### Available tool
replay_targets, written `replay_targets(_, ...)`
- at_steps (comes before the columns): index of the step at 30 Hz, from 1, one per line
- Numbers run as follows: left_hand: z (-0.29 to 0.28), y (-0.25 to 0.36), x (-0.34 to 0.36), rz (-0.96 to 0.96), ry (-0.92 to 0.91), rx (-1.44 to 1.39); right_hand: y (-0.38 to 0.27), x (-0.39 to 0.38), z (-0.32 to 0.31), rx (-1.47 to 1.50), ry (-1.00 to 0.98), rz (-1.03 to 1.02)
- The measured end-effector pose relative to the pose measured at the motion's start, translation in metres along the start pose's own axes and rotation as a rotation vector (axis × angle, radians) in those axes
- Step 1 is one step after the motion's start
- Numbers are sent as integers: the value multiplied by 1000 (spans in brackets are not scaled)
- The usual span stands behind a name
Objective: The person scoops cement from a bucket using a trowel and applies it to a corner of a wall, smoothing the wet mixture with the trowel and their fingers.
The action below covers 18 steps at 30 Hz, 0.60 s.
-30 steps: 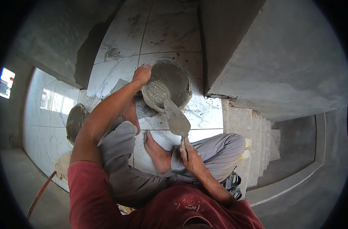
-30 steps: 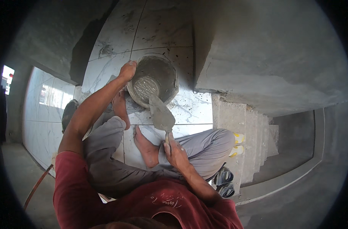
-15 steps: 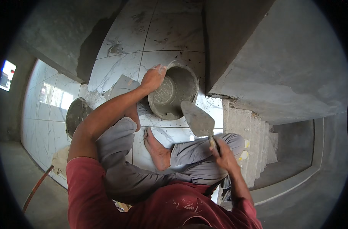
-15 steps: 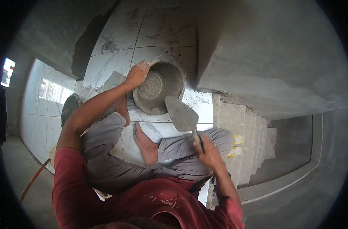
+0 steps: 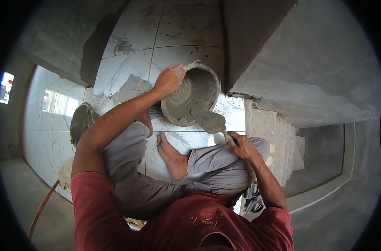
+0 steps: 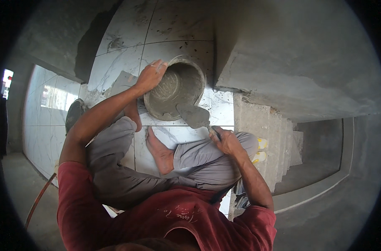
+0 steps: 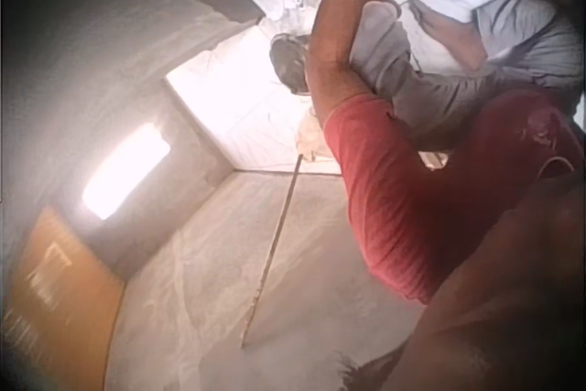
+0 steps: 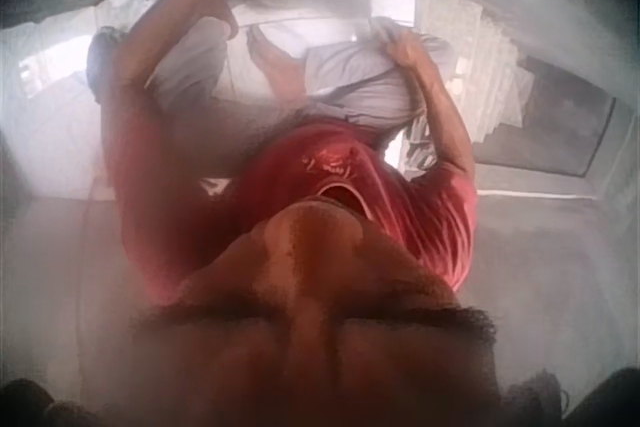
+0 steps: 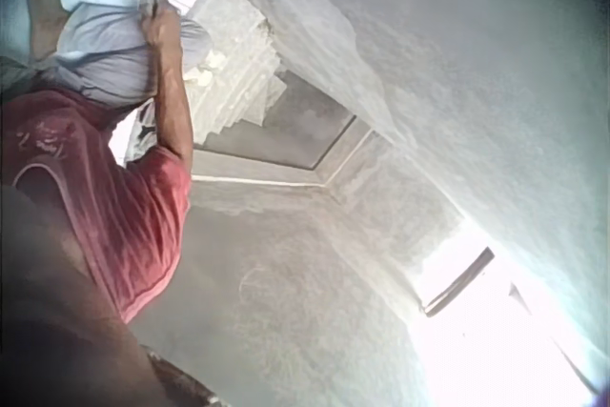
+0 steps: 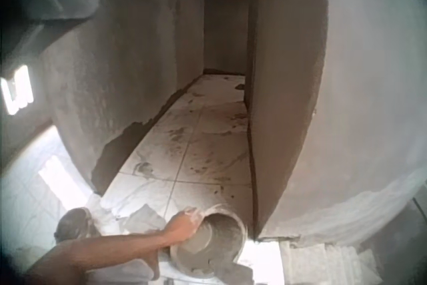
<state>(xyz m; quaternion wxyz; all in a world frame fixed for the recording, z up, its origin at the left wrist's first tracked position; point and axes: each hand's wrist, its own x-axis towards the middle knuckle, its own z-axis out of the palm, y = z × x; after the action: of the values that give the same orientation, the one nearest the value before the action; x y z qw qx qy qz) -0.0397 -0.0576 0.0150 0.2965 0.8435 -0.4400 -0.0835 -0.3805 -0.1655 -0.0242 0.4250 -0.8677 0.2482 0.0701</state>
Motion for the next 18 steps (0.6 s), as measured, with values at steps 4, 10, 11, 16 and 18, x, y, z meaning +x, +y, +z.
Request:
replay_targets(4,0,1,-3,51,-10,-17,-13,2,9,84,-104,9)
replay_targets(10,-4,9,1,21,-97,-1,-17,-5,41,299,-181,134)
replay_targets(11,-4,7,3,-19,-92,0,-18,-8,49,364,-189,194)
replay_targets(16,-2,-18,15,-66,56,5,-38,-17,76,573,-138,172)
replay_targets(18,-1,-26,16,-94,89,0,-39,-17,87,682,-100,136)
